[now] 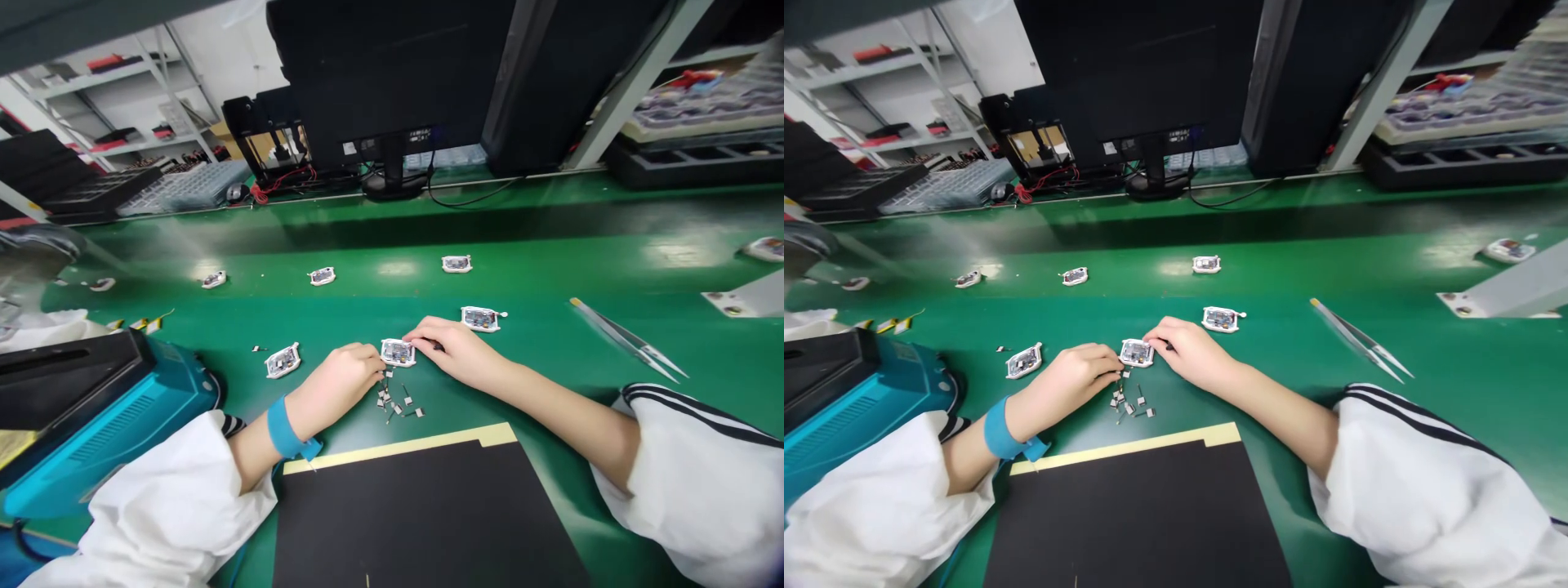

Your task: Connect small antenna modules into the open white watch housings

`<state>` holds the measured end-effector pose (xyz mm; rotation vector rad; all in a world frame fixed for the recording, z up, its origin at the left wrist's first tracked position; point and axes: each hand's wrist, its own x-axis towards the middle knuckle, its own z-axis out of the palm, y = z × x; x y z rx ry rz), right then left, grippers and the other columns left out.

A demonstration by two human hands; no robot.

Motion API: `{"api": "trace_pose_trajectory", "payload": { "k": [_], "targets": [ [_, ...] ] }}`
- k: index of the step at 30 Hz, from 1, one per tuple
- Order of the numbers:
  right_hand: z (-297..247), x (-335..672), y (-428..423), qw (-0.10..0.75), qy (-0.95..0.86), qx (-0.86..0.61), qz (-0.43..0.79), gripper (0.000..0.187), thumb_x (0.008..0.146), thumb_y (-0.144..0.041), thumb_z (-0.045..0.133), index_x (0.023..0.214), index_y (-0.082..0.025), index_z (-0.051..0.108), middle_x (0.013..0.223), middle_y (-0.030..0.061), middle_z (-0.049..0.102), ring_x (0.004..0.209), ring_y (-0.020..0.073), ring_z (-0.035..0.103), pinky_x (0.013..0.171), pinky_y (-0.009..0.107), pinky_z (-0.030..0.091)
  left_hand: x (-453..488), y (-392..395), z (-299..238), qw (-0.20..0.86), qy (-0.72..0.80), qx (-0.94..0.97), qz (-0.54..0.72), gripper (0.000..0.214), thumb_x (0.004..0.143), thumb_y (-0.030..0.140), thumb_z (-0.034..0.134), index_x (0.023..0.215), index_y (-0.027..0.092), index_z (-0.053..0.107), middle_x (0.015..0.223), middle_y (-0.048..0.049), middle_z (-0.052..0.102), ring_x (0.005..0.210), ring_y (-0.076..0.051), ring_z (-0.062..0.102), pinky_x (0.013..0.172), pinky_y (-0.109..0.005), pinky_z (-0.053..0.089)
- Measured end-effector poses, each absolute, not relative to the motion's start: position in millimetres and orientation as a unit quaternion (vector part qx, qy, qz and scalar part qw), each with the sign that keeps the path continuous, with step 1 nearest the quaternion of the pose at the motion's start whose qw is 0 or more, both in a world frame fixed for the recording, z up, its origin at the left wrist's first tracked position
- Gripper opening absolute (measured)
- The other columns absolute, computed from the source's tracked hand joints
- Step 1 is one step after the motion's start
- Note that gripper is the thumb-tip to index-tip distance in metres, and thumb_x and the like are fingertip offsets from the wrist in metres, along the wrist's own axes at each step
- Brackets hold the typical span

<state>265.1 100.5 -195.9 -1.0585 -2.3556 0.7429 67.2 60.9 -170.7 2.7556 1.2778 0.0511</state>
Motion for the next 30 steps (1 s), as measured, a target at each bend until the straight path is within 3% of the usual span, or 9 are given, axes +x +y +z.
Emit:
{"api": "trace_pose_trajectory", "payload": {
  "k": [6, 11, 15, 18, 21, 25, 30],
  "targets": [
    [-201, 267, 93, 0.174, -0.878, -0.394, 0.21, 0.044, 0.076, -0.037, 0.054, 0.113, -0.013, 0.051, 0.101, 0.0073, 0.049, 0.085, 0.0174, 0.053, 0.077, 0.032, 0.045, 64, 59, -163, 0.071, 0.432, 0.898, 0.049, 0.013, 0.08, 0.015, 0.046, 0.086, 0.015, 0.059, 0.08, -0.0019, 0.06, 0.073, -0.014, 0.056, 0.066, -0.026, 0.047],
    [-203, 266, 93, 0.162, -0.888, -0.374, 0.211, 0.042, 0.077, -0.033, 0.054, 0.116, -0.017, 0.049, 0.101, 0.0062, 0.049, 0.089, 0.017, 0.051, 0.079, 0.032, 0.045, 62, 62, -156, 0.091, 0.398, 0.9, 0.155, 0.013, 0.082, 0.019, 0.047, 0.089, 0.018, 0.058, 0.085, -0.0004, 0.06, 0.077, -0.011, 0.055, 0.069, -0.022, 0.046],
    [-203, 266, 96, 0.155, -0.891, -0.363, 0.223, 0.042, 0.077, -0.033, 0.054, 0.116, -0.019, 0.05, 0.098, 0.0054, 0.05, 0.088, 0.0167, 0.051, 0.077, 0.032, 0.045, 69, 65, -168, 0.07, 0.385, 0.905, 0.167, 0.016, 0.083, 0.02, 0.045, 0.087, 0.016, 0.06, 0.083, -0.0025, 0.06, 0.076, -0.012, 0.055, 0.069, -0.024, 0.047],
    [-204, 266, 96, 0.183, -0.888, -0.358, 0.222, 0.043, 0.075, -0.034, 0.056, 0.115, -0.018, 0.05, 0.096, 0.0057, 0.05, 0.087, 0.017, 0.05, 0.076, 0.032, 0.045, 73, 61, -174, 0.063, 0.369, 0.911, 0.175, 0.017, 0.083, 0.019, 0.044, 0.088, 0.015, 0.059, 0.084, -0.0041, 0.06, 0.078, -0.013, 0.055, 0.07, -0.025, 0.047],
    [-203, 266, 93, 0.263, -0.874, -0.344, 0.219, 0.047, 0.069, -0.036, 0.062, 0.11, -0.014, 0.053, 0.096, 0.0076, 0.047, 0.086, 0.0169, 0.05, 0.072, 0.031, 0.045, 75, 57, -171, 0.119, 0.38, 0.888, 0.23, 0.013, 0.081, 0.017, 0.048, 0.088, 0.015, 0.059, 0.085, -0.0026, 0.061, 0.078, -0.011, 0.055, 0.071, -0.022, 0.047],
    [-197, 263, 88, 0.345, -0.854, -0.275, 0.276, 0.027, 0.071, -0.03, 0.061, 0.091, -0.012, 0.06, 0.085, 0.0056, 0.046, 0.077, 0.0116, 0.048, 0.066, 0.025, 0.043, 76, 57, -166, 0.196, 0.418, 0.838, 0.292, 0.01, 0.078, 0.016, 0.052, 0.085, 0.016, 0.059, 0.082, -0.0012, 0.06, 0.073, -0.008, 0.056, 0.065, -0.016, 0.046],
    [-193, 258, 84, 0.372, -0.817, -0.286, 0.336, 0.013, 0.074, -0.022, 0.058, 0.082, -0.012, 0.062, 0.075, 0.0021, 0.046, 0.067, 0.0075, 0.046, 0.06, 0.021, 0.039, 77, 56, -169, 0.19, 0.406, 0.835, 0.319, 0.009, 0.077, 0.016, 0.054, 0.084, 0.016, 0.059, 0.082, -0.001, 0.06, 0.073, -0.006, 0.056, 0.065, -0.015, 0.045]
  ]
}}
